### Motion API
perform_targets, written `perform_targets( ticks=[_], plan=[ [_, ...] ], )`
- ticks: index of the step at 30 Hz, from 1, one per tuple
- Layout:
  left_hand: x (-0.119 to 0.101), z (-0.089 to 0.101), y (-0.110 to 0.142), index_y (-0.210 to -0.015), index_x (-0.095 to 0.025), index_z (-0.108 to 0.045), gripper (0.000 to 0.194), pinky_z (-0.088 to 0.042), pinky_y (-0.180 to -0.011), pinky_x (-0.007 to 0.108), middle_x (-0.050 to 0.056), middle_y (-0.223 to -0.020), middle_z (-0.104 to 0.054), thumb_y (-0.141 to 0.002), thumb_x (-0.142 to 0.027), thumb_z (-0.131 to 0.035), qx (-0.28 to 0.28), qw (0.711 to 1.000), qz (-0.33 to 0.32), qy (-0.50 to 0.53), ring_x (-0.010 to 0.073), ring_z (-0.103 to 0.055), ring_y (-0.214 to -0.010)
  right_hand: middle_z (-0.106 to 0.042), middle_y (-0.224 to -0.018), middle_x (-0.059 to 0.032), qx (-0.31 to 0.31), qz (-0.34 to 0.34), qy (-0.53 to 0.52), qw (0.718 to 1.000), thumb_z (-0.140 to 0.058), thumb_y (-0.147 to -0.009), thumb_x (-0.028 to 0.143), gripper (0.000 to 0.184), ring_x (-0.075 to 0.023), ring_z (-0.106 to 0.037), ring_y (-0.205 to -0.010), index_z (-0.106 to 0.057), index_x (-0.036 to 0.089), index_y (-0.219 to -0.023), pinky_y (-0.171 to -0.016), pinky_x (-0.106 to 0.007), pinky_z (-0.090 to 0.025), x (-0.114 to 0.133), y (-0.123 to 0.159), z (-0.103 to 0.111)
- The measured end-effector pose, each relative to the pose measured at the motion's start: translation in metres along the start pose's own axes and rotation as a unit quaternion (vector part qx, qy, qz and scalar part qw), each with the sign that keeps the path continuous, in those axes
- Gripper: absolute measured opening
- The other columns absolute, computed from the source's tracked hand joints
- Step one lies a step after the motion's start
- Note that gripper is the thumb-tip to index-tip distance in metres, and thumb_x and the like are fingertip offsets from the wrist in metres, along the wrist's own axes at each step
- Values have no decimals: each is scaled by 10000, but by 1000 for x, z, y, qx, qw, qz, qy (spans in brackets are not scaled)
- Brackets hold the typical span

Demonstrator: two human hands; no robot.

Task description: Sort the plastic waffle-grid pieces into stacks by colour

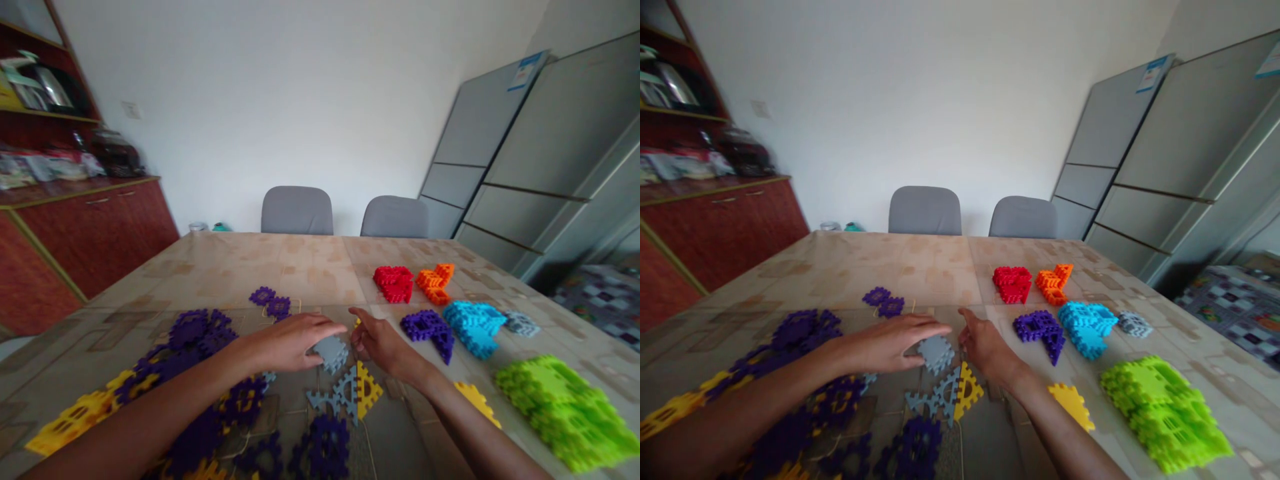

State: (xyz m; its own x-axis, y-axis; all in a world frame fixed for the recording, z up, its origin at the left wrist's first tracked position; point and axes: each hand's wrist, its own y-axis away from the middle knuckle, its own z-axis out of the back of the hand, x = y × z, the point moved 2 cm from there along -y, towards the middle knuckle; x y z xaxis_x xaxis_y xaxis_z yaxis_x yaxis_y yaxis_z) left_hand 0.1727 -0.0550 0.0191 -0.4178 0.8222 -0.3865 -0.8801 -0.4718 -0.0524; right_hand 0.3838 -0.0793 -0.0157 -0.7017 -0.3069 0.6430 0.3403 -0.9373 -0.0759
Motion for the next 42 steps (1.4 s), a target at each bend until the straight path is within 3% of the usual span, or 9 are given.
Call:
perform_targets(
  ticks=[5,12,18,23,28,35,39,42],
  plan=[
    [5,-6,-8,-1359,-277,-531,606,-426,-1049,338,68,-1336,-629,-797,-102,-675,22,1000,5,19,250,-587,-1228,-735,-800,-70,1,-8,12,1000,-415,-822,47,569,-160,-651,-698,-493,78,-1384,-653,-255,-475,6,3,6],
    [15,-12,5,-1441,-205,-440,727,-405,-1087,381,133,-1449,-535,-779,-209,-740,6,996,84,38,292,-526,-1302,-722,-795,-96,23,10,27,999,-431,-866,109,518,-181,-627,-683,-507,19,-1371,-652,-281,-453,18,5,1],
    [19,-23,4,-1403,-238,-489,677,-419,-1066,389,119,-1390,-581,-773,-243,-737,-24,994,103,41,293,-550,-1267,-729,-821,-103,20,4,43,999,-417,-858,103,527,-179,-627,-691,-506,29,-1372,-661,-282,-456,14,3,0],
    [20,-28,-4,-1370,-192,-526,647,-477,-978,396,125,-1241,-653,-759,-252,-731,-59,990,122,44,315,-609,-1159,-736,-836,-94,23,2,43,999,-440,-849,98,523,-179,-642,-713,-518,58,-1364,-656,-269,-459,11,1,-1],
    [13,-32,-7,-1395,-227,-494,712,-503,-928,348,75,-1189,-667,-729,-208,-745,-86,985,137,51,266,-641,-1087,-737,-820,-87,24,3,37,999,-448,-861,97,512,-178,-637,-686,-523,65,-1366,-637,-261,-454,14,2,1],
    [-11,-31,-3,-1360,-228,-542,773,-456,-1017,424,113,-1293,-626,-644,-257,-832,-101,982,155,38,324,-578,-1200,-744,-862,-106,25,-16,57,998,-424,-873,85,519,-198,-662,-738,-516,68,-1384,-694,-284,-477,22,5,5],
    [-7,-23,6,-1361,-257,-543,687,-483,-983,392,82,-1302,-646,-713,-291,-769,-126,977,162,48,286,-631,-1132,-723,-1050,-169,19,-40,84,995,-506,-876,178,550,-252,-676,-931,-493,68,-1414,-829,-338,-495,33,10,3],
    [8,-12,18,-1292,-240,-603,481,-494,-956,362,70,-1257,-680,-813,-264,-641,-159,971,171,57,250,-660,-1071,-595,-1315,-238,18,-75,125,989,-640,-835,356,748,-352,-560,-1215,-408,70,-1486,-1007,-438,-436,49,12,-5]
  ],
)
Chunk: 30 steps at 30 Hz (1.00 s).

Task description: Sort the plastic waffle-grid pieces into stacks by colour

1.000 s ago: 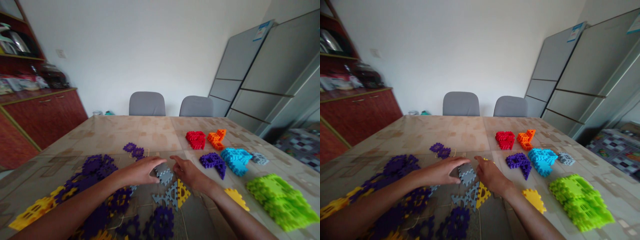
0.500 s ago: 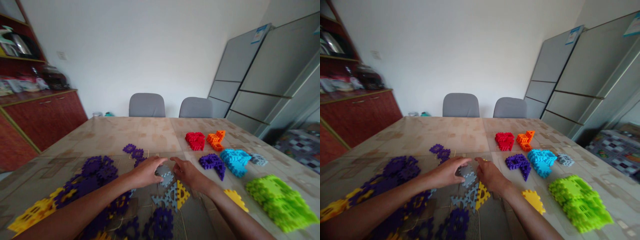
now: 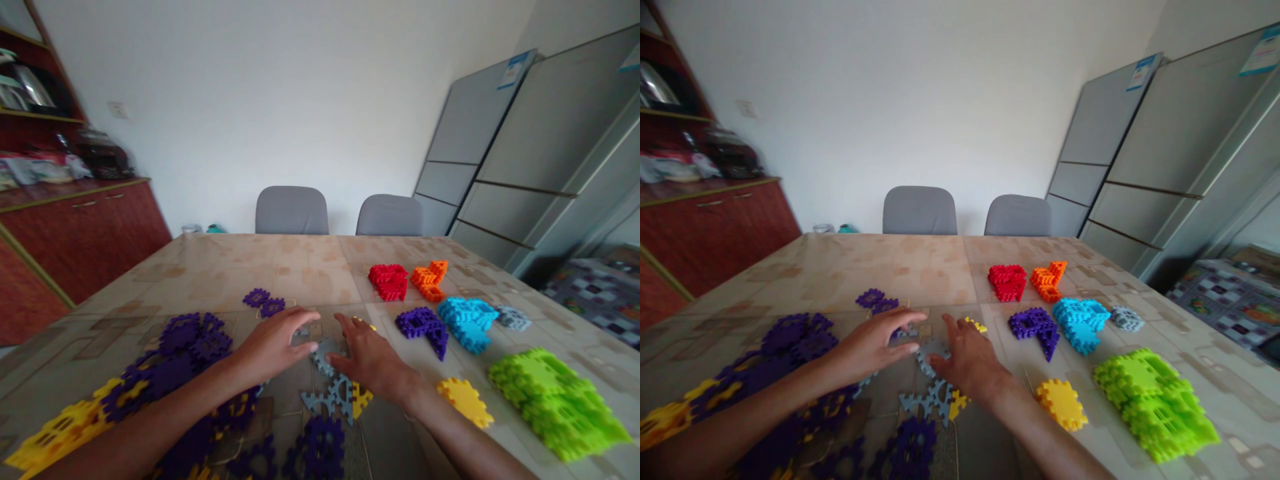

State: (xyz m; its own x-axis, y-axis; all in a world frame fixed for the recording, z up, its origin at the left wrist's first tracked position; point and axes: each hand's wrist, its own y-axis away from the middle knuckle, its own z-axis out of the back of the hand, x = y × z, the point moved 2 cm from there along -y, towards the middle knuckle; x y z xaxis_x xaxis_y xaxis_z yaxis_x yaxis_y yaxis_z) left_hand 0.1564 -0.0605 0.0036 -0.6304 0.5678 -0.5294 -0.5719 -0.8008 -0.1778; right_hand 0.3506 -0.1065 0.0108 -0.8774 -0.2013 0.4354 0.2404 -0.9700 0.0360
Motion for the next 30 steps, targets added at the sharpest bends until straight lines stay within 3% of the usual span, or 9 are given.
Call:
perform_targets(
  ticks=[4,7,11,16,20,22,26,30],
  plan=[
    [23,11,8,-1198,-220,-661,378,-513,-916,355,70,-1163,-729,-831,-258,-578,-23,1000,13,12,238,-685,-1004,-442,-1477,-242,53,-48,80,994,-691,-796,471,951,-420,-358,-1393,-252,117,-1562,-1116,-545,-311,23,1,-13],
    [30,9,15,-1188,-223,-667,379,-519,-902,349,65,-1157,-735,-824,-249,-564,-21,999,15,18,236,-687,-1003,-470,-1448,-244,58,-51,128,989,-676,-813,425,932,-411,-382,-1379,-223,119,-1568,-1109,-552,-314,31,-2,-18],
    [25,-2,23,-1155,-244,-688,389,-514,-902,333,43,-1136,-742,-778,-208,-599,3,1000,-3,26,230,-688,-1000,-556,-1353,-240,48,-29,136,989,-662,-815,353,877,-387,-487,-1294,-255,110,-1553,-1043,-504,-401,33,-6,-18],
    [23,-7,25,-1156,-248,-686,355,-478,-980,345,46,-1182,-726,-817,-208,-589,14,999,-18,30,235,-656,-1107,-599,-1276,-262,28,-18,103,994,-721,-740,293,892,-376,-559,-1199,-334,36,-1501,-998,-473,-441,27,-8,-17],
    [27,-6,28,-1164,-244,-687,338,-445,-1039,378,63,-1220,-710,-840,-231,-593,20,999,-28,24,254,-620,-1176,-652,-1178,-201,21,6,79,997,-728,-721,296,621,-323,-607,-1110,-586,79,-1285,-954,-399,-469,23,-5,-10],
    [28,-5,30,-1163,-245,-691,328,-440,-1050,379,66,-1228,-706,-850,-248,-594,27,999,-37,21,256,-613,-1187,-665,-1127,-178,17,11,78,997,-737,-705,299,514,-304,-617,-1070,-648,102,-1172,-921,-369,-478,20,-1,0],
    [29,-4,33,-1156,-265,-696,303,-458,-1037,338,55,-1242,-700,-874,-269,-583,37,997,-59,18,235,-626,-1172,-668,-1119,-156,-21,14,72,997,-722,-723,303,488,-271,-615,-1048,-647,114,-1167,-906,-331,-466,2,10,39],
    [33,-2,34,-1162,-294,-695,301,-476,-1025,321,39,-1241,-706,-883,-285,-582,32,997,-75,9,231,-644,-1155,-707,-1052,-105,-115,-20,99,988,-686,-754,300,385,-236,-647,-932,-669,151,-1108,-825,-304,-478,-56,28,102]
  ],
)
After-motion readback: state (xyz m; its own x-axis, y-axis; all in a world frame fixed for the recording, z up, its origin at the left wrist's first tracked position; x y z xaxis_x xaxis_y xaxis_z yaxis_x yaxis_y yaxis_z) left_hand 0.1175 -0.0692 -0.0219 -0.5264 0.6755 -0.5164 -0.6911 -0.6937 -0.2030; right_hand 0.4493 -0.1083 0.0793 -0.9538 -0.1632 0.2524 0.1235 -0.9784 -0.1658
